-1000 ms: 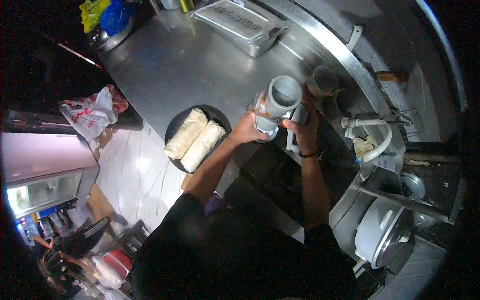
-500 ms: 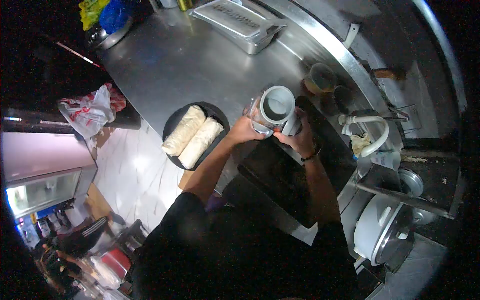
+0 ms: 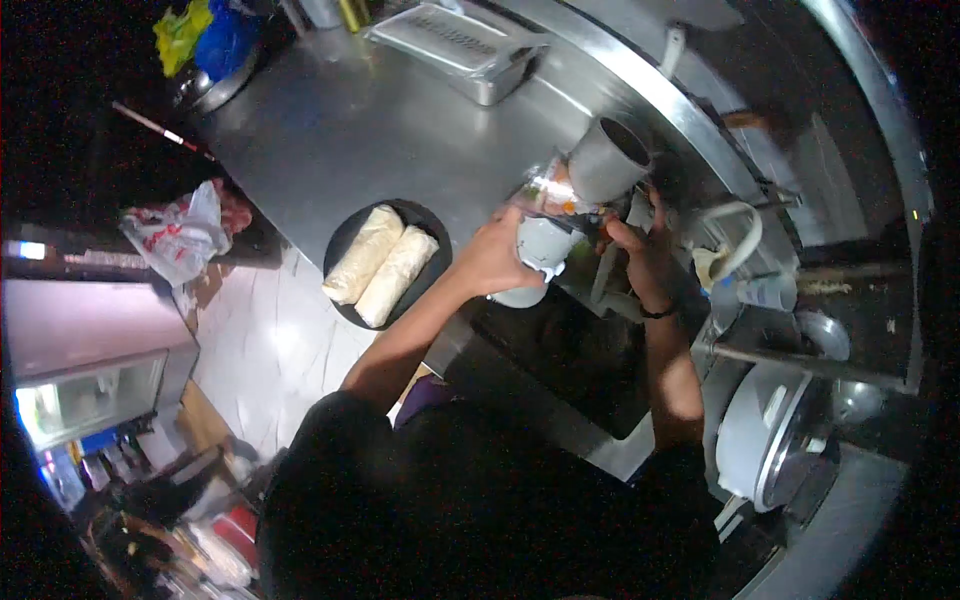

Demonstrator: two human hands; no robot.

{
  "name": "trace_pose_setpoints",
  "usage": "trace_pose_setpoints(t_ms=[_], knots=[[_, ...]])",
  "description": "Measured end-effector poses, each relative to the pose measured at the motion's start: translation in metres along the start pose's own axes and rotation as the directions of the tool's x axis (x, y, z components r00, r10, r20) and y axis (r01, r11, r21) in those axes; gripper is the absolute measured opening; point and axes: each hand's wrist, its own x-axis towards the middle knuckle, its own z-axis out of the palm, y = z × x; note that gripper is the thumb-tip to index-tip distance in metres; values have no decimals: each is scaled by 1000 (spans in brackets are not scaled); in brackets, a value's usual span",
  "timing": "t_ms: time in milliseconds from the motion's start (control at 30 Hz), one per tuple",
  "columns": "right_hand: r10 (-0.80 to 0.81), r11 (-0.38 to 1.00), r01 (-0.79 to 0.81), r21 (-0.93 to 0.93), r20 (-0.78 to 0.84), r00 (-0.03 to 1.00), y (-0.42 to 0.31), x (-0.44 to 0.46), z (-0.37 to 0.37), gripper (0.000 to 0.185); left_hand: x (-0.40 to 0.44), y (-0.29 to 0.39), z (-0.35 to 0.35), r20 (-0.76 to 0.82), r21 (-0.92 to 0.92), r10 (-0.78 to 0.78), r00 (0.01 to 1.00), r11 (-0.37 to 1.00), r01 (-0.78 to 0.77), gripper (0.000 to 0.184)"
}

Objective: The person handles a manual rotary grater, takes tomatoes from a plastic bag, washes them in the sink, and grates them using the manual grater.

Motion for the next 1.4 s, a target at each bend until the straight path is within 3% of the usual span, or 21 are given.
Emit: trace_pose_setpoints(t_ms=[67,100,167,200,267,300,333,400,700,1000,1100,1200,1300,1333,1400], knots=[[-32,981,33,-190,7,999,-7,-13,-12,83,-18,18,-6,34,-62,32,999,998,-30,85],[-35,982,33,-187,-12,999,-14,-19,-21,83,-28,29,-9,25,-83,74,997,994,-72,85],[-75,950,119,-288,159,984,-33,-34,-39,88,-47,39,-6,1,-59,75,997,995,-75,85],[-78,951,117,-286,145,986,-40,-37,-46,88,-54,43,-5,8,-52,87,996,995,-86,85],[-154,984,133,119,189,970,-57,-40,-56,85,-69,50,-3,19,-34,82,996,996,-82,83],[-225,968,199,153,181,957,-71,-43,-57,80,-74,45,2,100,99,57,993,993,-67,87],[-225,967,200,156,162,961,-79,-44,-63,80,-80,51,3,113,108,67,991,991,-79,87],[-340,898,427,-106,451,826,-89,-45,-74,79,-93,66,5,146,75,66,987,994,-78,87],[-425,851,507,-135,389,817,-101,-97,-105,65,-135,96,36,105,112,58,993,991,-70,88],[-342,900,415,-136,371,863,-80,-138,-129,61,-154,98,69,132,84,128,983,987,-140,88],[-451,862,502,-66,353,820,-70,-148,-132,61,-160,98,73,107,84,183,977,978,-193,86],[-405,902,432,-19,312,859,-61,-151,-131,69,-166,104,80,125,-8,177,976,984,-178,83],[-193,941,103,321,263,945,-60,-156,-135,79,-179,131,81,89,-43,92,992,995,-88,82],[-193,942,102,321,266,944,-51,-161,-138,79,-183,139,80,54,-92,69,996,994,-64,81],[-60,998,56,31,170,984,-29,-171,-143,86,-188,149,80,27,-87,29,999,996,-26,80]])
